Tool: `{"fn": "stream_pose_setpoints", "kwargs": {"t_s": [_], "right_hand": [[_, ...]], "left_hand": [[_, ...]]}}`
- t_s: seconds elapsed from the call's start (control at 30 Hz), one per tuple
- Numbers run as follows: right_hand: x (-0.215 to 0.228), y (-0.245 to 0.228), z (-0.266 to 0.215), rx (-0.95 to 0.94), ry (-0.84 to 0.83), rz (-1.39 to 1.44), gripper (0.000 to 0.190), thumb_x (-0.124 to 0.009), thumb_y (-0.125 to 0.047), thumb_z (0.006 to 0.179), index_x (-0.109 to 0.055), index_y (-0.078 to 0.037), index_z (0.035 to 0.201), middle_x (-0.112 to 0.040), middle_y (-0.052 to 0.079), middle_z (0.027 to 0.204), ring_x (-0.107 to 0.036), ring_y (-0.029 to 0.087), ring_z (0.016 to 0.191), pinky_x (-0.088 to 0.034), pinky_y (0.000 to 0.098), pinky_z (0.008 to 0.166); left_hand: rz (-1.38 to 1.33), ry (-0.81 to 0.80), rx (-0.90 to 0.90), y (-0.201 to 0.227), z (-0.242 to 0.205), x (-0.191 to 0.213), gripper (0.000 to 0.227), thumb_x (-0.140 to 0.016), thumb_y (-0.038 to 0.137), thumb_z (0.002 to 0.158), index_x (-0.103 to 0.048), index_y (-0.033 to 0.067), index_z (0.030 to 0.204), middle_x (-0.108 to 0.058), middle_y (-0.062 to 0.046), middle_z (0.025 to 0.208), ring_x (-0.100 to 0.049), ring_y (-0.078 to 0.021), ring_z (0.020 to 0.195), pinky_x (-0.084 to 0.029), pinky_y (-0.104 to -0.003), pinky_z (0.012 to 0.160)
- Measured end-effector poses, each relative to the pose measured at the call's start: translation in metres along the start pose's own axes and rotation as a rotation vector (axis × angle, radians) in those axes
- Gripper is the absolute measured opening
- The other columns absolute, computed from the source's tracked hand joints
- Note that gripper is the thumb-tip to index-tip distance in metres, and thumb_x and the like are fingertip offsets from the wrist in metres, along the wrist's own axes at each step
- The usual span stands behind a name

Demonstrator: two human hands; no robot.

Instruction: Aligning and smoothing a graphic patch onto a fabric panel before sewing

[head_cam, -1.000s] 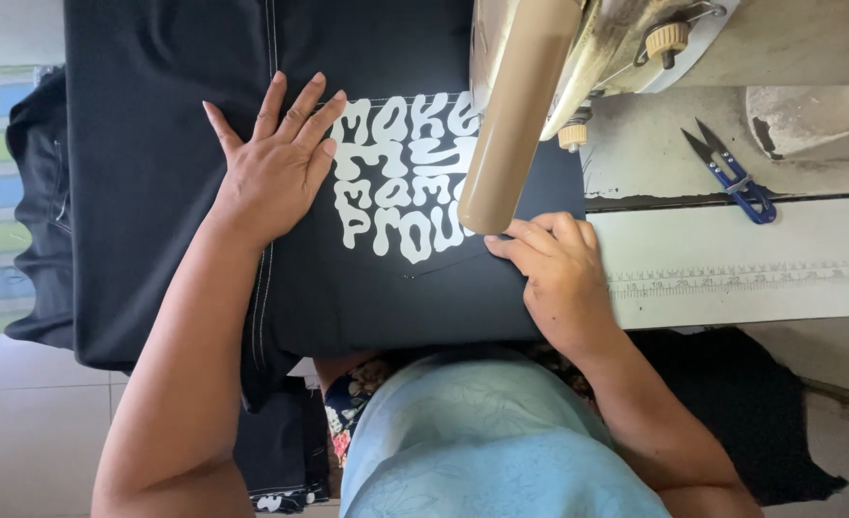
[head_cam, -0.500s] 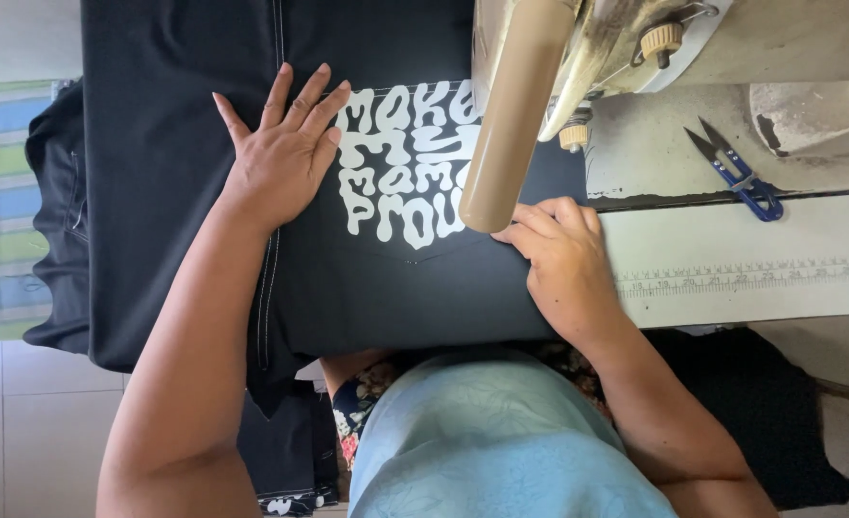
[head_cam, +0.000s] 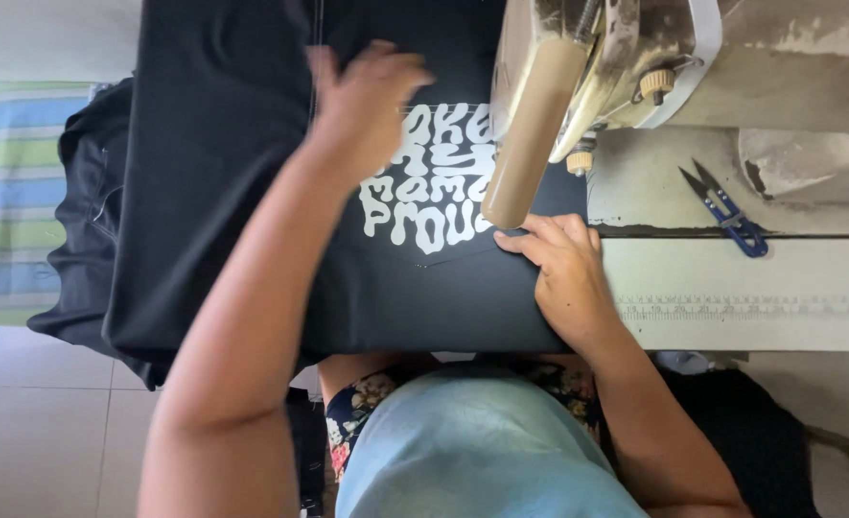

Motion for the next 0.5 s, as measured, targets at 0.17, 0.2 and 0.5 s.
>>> {"fn": "stream_pose_setpoints", "kwargs": {"t_s": [0.17,0.2,0.5], "right_hand": [[0.001,0.008,-0.001,-0.002,-0.076,-0.033,0.044,-0.035,-0.01,0.107,-0.076,-0.024,0.117,-0.066,-0.003,0.135,-0.054,0.023,0.116,-0.039,0.0372,0.093],[0.006,0.007,0.0,0.001,-0.068,-0.032,0.044,-0.035,-0.01,0.107,-0.076,-0.024,0.117,-0.066,-0.003,0.135,-0.054,0.023,0.116,-0.039,0.0372,0.093],[0.016,0.007,0.01,0.087,-0.206,-0.008,0.043,-0.035,-0.009,0.105,-0.074,-0.023,0.117,-0.064,-0.001,0.137,-0.055,0.029,0.114,-0.04,0.0424,0.093]], "left_hand": [[0.112,-0.023,-0.216,0.07,-0.009,-0.038,0.048,-0.027,0.033,0.112,-0.039,0.0258,0.158,-0.024,0.005,0.17,-0.016,-0.0314,0.158,-0.007,-0.083,0.115],[0.118,-0.018,-0.217,0.071,-0.01,-0.031,0.048,-0.027,0.033,0.112,-0.039,0.0258,0.158,-0.024,0.005,0.17,-0.016,-0.0314,0.158,-0.007,-0.083,0.115],[0.141,-0.122,-0.127,0.071,-0.028,-0.03,0.051,-0.029,0.036,0.114,-0.02,0.0379,0.164,-0.011,0.002,0.174,-0.011,-0.04,0.158,-0.004,-0.088,0.111]]}}
Point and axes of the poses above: each hand's wrist, its own z-axis towards the middle knuckle, its own x-axis out of the back of the hand, y = z × x, the point moved 7 cm from there along z, towards the middle knuckle
